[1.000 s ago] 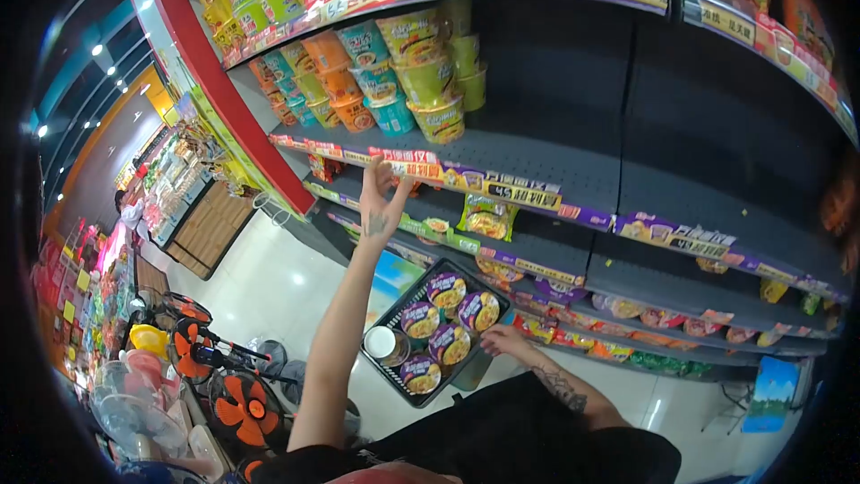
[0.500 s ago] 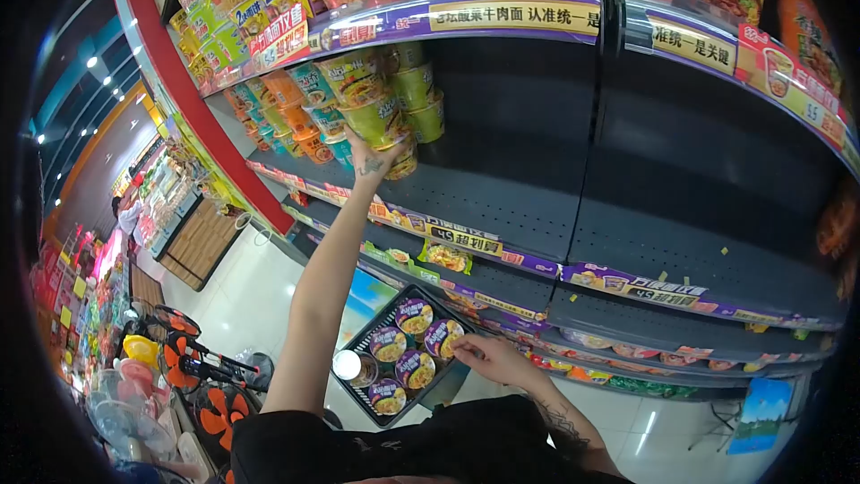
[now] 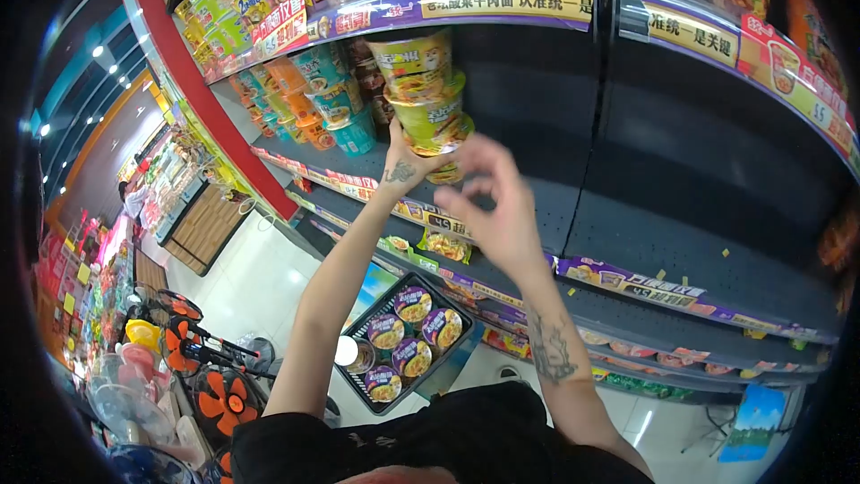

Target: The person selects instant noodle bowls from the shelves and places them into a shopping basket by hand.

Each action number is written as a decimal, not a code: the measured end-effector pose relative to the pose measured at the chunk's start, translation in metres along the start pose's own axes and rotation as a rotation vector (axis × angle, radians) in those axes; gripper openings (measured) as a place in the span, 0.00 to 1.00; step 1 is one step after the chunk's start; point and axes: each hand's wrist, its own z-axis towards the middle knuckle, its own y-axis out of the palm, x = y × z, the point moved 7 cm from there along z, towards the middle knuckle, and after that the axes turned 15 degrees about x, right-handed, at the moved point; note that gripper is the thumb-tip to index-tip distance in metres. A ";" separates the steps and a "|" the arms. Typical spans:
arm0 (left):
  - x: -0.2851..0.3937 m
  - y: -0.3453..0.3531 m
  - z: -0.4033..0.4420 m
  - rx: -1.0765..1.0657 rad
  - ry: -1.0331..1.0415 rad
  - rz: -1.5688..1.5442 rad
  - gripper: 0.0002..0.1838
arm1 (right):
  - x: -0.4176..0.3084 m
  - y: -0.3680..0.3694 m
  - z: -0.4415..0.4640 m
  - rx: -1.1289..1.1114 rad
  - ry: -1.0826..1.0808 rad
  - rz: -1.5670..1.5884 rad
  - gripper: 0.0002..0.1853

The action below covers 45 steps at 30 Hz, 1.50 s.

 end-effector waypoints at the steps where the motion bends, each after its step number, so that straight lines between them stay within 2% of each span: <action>1: 0.009 0.004 -0.007 -0.009 -0.007 -0.002 0.61 | -0.005 -0.007 0.017 0.098 -0.146 -0.134 0.42; 2: 0.027 0.009 -0.010 -0.040 -0.017 -0.023 0.62 | -0.011 -0.012 0.032 0.196 -0.299 -0.269 0.47; 3: 0.043 0.012 -0.012 -0.069 -0.027 -0.045 0.62 | -0.012 -0.011 0.045 0.204 -0.302 -0.273 0.47; 5: 0.053 0.015 -0.019 -0.103 0.002 0.014 0.63 | -0.021 -0.014 0.055 0.380 -0.430 -0.596 0.55; 6: 0.057 0.016 -0.023 -0.129 0.030 0.076 0.63 | -0.014 -0.014 0.053 0.379 -0.428 -0.604 0.55; 7: 0.090 0.020 -0.024 -0.233 0.073 -0.040 0.65 | 0.004 -0.016 0.052 0.344 -0.334 -0.367 0.57; 8: 0.086 0.020 -0.029 -0.225 0.071 -0.047 0.65 | 0.016 -0.014 0.053 0.300 -0.241 -0.129 0.60; 10: 0.077 0.018 -0.043 -0.153 0.206 0.062 0.66 | 0.019 -0.016 0.038 0.303 -0.202 0.036 0.42; 12: 0.073 0.014 -0.050 -0.106 0.295 0.071 0.68 | -0.002 -0.019 0.008 0.344 -0.467 -0.199 0.29; 13: 0.066 0.014 -0.051 -0.082 0.286 0.072 0.68 | 0.039 -0.035 -0.008 0.322 -0.508 -0.341 0.34; 14: 0.057 0.016 -0.052 -0.126 0.199 -0.071 0.70 | 0.079 -0.054 -0.021 0.298 -0.551 -0.480 0.40; 15: 0.051 0.015 -0.054 -0.164 0.111 -0.214 0.71 | 0.049 -0.040 -0.039 0.149 -0.867 -0.720 0.35; 16: 0.056 0.005 -0.056 -0.132 0.100 -0.209 0.71 | 0.039 -0.041 -0.046 0.114 -0.855 -0.690 0.34; 19: 0.094 -0.034 -0.071 -0.091 0.100 -0.220 0.74 | 0.023 -0.044 -0.069 0.079 -0.599 -0.458 0.29; 22: 0.089 -0.077 -0.110 -0.018 0.076 -0.150 0.73 | 0.015 -0.027 -0.104 -0.027 -0.410 -0.327 0.24; 23: 0.066 -0.090 -0.133 0.032 -0.165 -0.295 0.72 | 0.018 -0.018 -0.116 -0.079 -0.356 -0.299 0.22; 24: 0.108 -0.124 -0.139 0.128 0.234 0.015 0.72 | 0.023 -0.007 -0.130 -0.141 -0.303 -0.271 0.21; 26: 0.046 -0.152 -0.194 0.179 -0.327 -0.274 0.72 | 0.036 0.021 -0.163 -0.276 -0.204 -0.225 0.18; 27: 0.033 -0.171 -0.227 0.226 -0.573 -0.285 0.67 | 0.044 0.035 -0.176 -0.353 -0.165 -0.218 0.16; 28: 0.032 -0.190 -0.259 0.290 -0.995 -0.376 0.47 | 0.053 0.051 -0.191 -0.436 -0.136 -0.221 0.15; 30: 0.017 -0.218 -0.278 0.461 -0.798 -0.778 0.24 | 0.073 0.082 -0.222 -0.586 -0.015 -0.215 0.12; 31: 0.052 -0.240 -0.283 0.695 -1.102 -0.790 0.19 | 0.089 0.098 -0.239 -0.517 0.378 -0.150 0.10; 32: 0.095 -0.259 -0.293 0.925 -1.401 -0.797 0.16 | 0.098 0.107 -0.254 -0.730 0.109 -0.399 0.12; 33: 0.085 -0.276 -0.306 0.689 -0.865 -0.886 0.18 | 0.087 0.126 -0.262 -0.765 -0.003 -0.280 0.15; 34: 0.098 -0.297 -0.312 0.663 -0.784 -0.599 0.21 | 0.076 0.148 -0.273 -0.798 -0.109 -0.161 0.18; 35: 0.079 -0.307 -0.337 0.798 -0.950 -0.740 0.23 | 0.077 0.164 -0.285 -0.832 -0.099 -0.170 0.18; 36: 0.058 -0.312 -0.370 0.935 -1.127 -0.889 0.25 | 0.076 0.174 -0.296 -0.797 -0.183 -0.255 0.25; 37: 0.048 -0.327 -0.392 0.903 -1.021 -0.780 0.30 | 0.075 0.179 -0.303 -0.762 -0.263 -0.345 0.32; 38: 0.054 -0.340 -0.411 0.795 -0.883 -0.640 0.31 | 0.070 0.190 -0.314 -0.989 -0.430 -0.253 0.48; 40: 0.001 -0.348 -0.515 1.165 -1.120 -1.136 0.33 | 0.094 0.185 -0.323 -0.700 0.454 0.059 0.57; 41: -0.004 -0.358 -0.540 1.152 -0.968 -1.230 0.34 | 0.099 0.186 -0.324 -0.717 0.473 0.018 0.57; 42: -0.007 -0.370 -0.566 1.137 -0.805 -1.311 0.34 | 0.106 0.187 -0.324 -0.713 0.602 0.104 0.55; 43: -0.025 -0.384 -0.617 0.950 -0.949 -0.549 0.34 | 0.114 0.190 -0.327 -0.697 0.728 0.195 0.53; 44: -0.036 -0.400 -0.660 0.670 -0.994 0.192 0.34 | 0.123 0.189 -0.332 -0.704 0.741 0.165 0.53; 45: -0.035 -0.422 -0.688 0.606 -0.963 0.446 0.34 | 0.146 0.178 -0.336 -0.586 0.833 0.102 0.49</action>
